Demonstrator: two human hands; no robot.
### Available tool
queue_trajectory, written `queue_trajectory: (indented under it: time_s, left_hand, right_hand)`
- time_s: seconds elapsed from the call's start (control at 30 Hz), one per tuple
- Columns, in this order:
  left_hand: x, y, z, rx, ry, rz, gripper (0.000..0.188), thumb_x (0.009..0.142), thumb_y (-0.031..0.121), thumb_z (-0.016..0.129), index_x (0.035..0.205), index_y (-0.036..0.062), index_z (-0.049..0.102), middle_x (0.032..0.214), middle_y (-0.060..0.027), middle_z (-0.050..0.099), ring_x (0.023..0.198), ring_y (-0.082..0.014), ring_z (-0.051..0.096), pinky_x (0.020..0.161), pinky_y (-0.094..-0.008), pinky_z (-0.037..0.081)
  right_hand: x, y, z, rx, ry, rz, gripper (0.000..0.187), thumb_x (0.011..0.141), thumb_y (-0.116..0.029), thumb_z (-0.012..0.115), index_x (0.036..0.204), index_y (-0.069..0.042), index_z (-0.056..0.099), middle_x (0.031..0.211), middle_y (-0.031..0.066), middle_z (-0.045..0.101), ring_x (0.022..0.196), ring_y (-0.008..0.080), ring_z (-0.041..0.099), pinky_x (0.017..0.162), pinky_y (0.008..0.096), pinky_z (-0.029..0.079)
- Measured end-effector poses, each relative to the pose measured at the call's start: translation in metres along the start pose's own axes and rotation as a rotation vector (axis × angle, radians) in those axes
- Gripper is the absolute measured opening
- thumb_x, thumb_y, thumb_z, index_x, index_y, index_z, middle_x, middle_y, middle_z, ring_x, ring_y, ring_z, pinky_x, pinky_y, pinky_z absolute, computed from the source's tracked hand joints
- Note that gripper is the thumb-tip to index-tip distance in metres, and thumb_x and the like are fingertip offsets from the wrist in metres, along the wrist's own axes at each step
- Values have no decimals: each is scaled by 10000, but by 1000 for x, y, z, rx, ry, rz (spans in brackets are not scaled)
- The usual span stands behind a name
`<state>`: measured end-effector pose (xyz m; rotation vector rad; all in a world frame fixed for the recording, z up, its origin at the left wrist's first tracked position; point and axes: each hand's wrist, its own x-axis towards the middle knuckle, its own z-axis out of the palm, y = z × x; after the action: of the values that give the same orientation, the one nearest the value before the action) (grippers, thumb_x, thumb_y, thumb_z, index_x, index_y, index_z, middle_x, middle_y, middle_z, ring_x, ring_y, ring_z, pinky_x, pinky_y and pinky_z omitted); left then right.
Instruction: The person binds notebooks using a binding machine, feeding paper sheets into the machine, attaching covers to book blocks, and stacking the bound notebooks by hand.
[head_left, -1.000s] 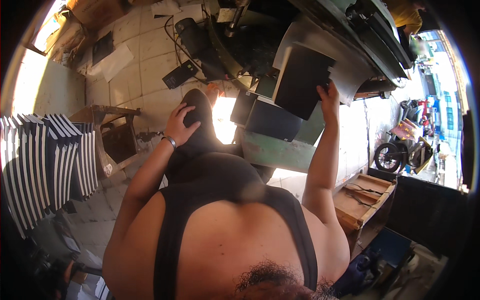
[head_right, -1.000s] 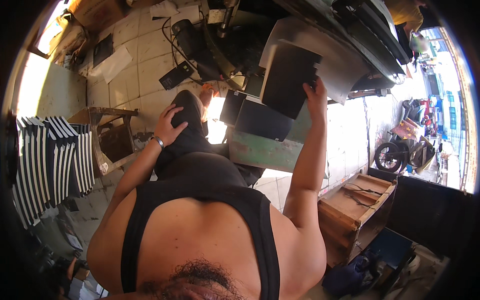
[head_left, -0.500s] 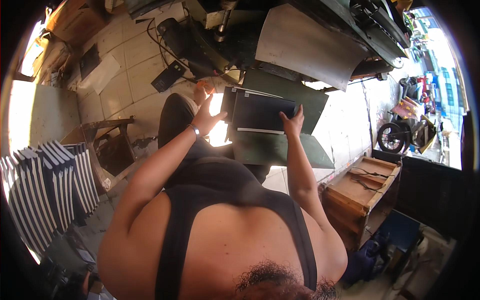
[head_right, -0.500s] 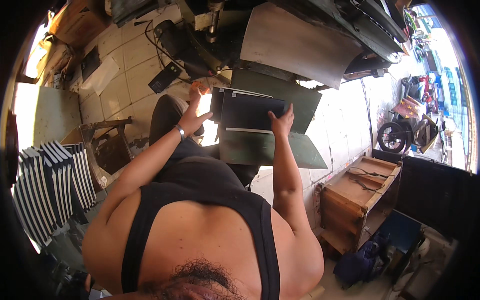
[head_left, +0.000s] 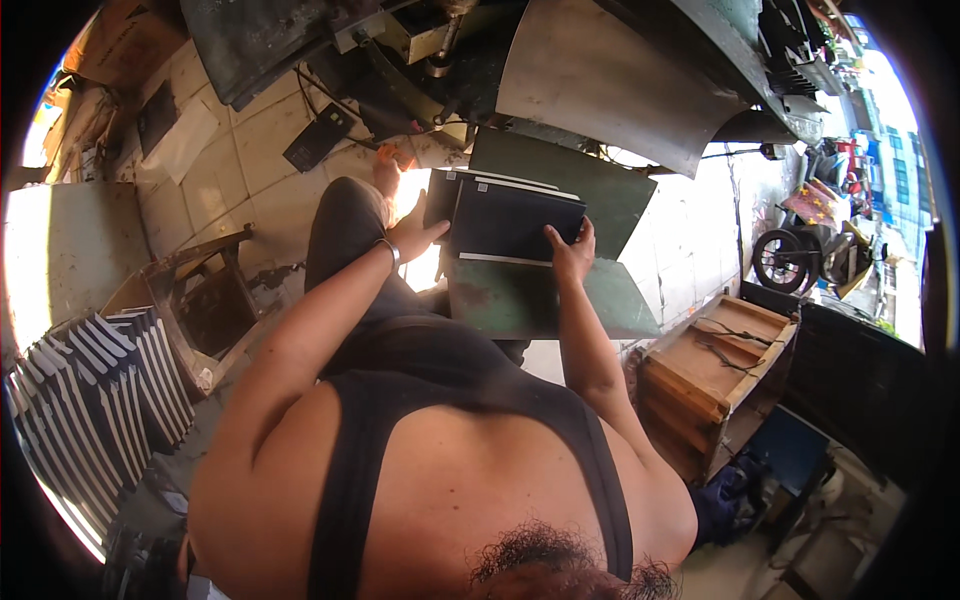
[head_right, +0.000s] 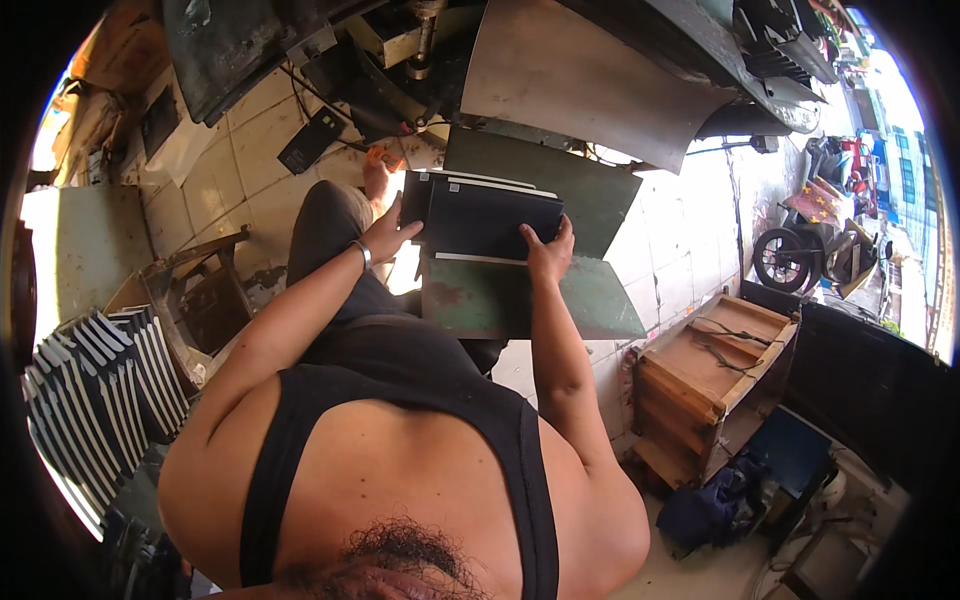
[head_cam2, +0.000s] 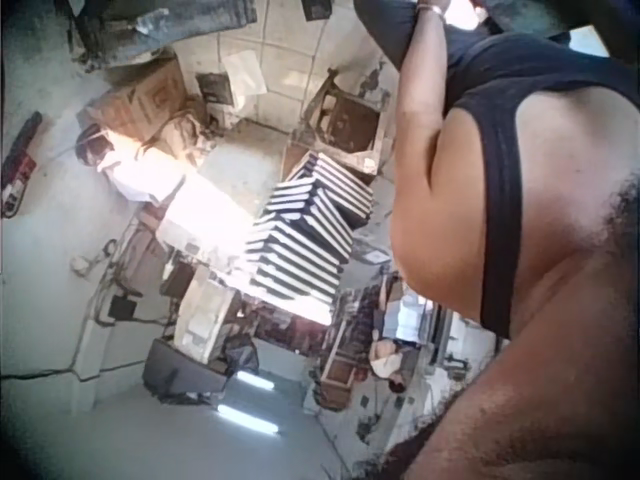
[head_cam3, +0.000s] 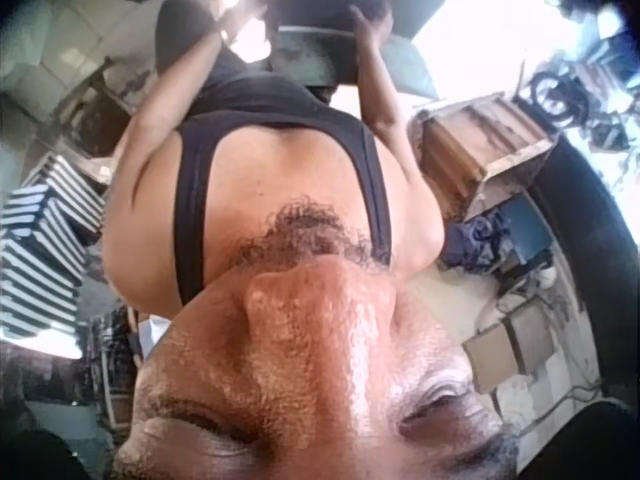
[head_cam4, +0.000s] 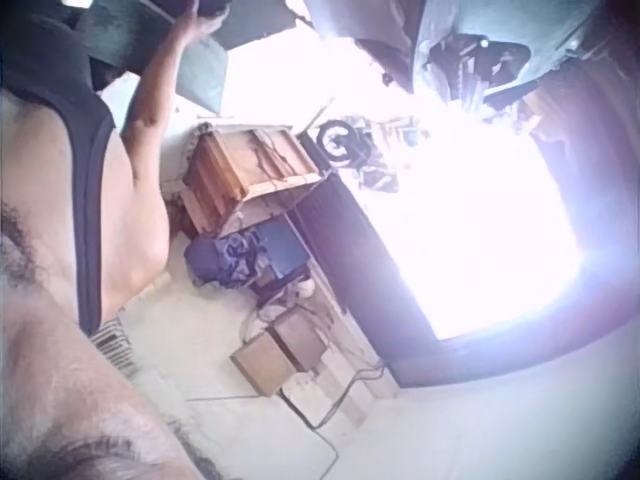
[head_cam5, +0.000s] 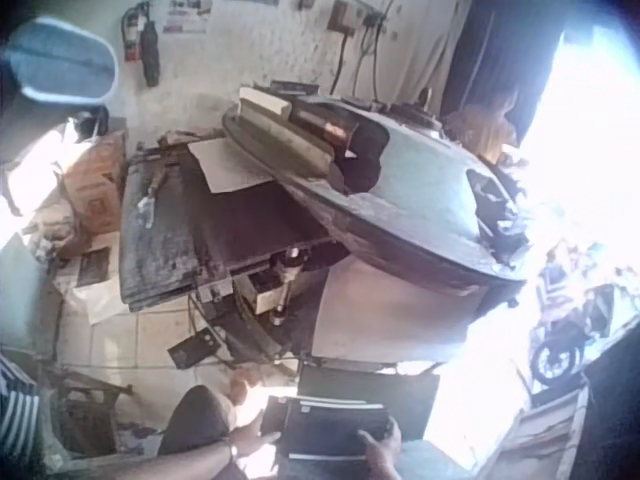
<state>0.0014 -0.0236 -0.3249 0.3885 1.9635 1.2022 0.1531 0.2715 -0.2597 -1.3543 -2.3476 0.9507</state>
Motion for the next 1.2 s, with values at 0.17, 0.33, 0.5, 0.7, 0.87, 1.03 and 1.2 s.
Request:
queue_trajectory:
  time_s: [0.17,0.33,0.5,0.7,0.87,1.03,1.2]
  left_hand:
    - [-2,4,1,13,10,-57,1015,945,380,670,1588,-23,-3,1497,-317,420,1404,-368,441,1136,-359,365]
    - [-2,1,1,78,17,-54,1013,942,391,667,1596,0,0,1389,-311,530,1257,-346,572,1020,-366,465]
    - [-12,33,-13,12,-91,-136,1011,940,435,631,1581,-40,11,1531,-339,357,1417,-393,417,1159,-372,344]
    - [-15,43,-16,49,-108,-177,975,958,398,610,1580,-42,2,1521,-354,359,1409,-396,427,1149,-373,357]
    - [-19,45,-8,7,-66,-181,913,966,326,613,1575,-37,38,1510,-349,374,1432,-385,399,1152,-382,351]
    - [-14,28,8,-135,406,229,605,941,192,646,1426,10,332,1389,-267,503,1387,-361,439,1129,-413,367]
    - [-26,59,-10,-64,269,35,505,927,184,674,1341,-12,461,1310,-198,580,1240,-328,565,1019,-402,454]
  right_hand:
    - [-8,-11,3,-84,-55,2,868,701,-395,909,1398,-58,517,1268,134,607,1156,289,609,990,396,480]
    - [-21,-31,8,-195,-112,-27,903,709,-462,882,1418,-71,482,1285,141,589,1199,333,590,997,427,481]
    - [-27,-42,12,-247,-161,-47,989,707,-512,864,1467,-68,412,1320,153,562,1234,351,565,1000,449,481]
    - [-32,-48,16,-314,-171,-93,1158,708,-544,850,1574,-82,235,1462,205,446,1304,390,500,1040,470,458]
    - [-34,-51,20,-354,-189,-78,1230,721,-568,832,1598,-79,121,1464,205,447,1331,380,483,1066,460,435]
    - [-39,-61,18,-287,-124,-151,1239,718,-495,864,1595,-96,85,1481,202,436,1324,401,482,1070,466,433]
    - [-36,-60,14,-225,-180,-35,1021,709,-472,877,1453,-93,290,1420,187,479,1306,394,501,1042,464,442]
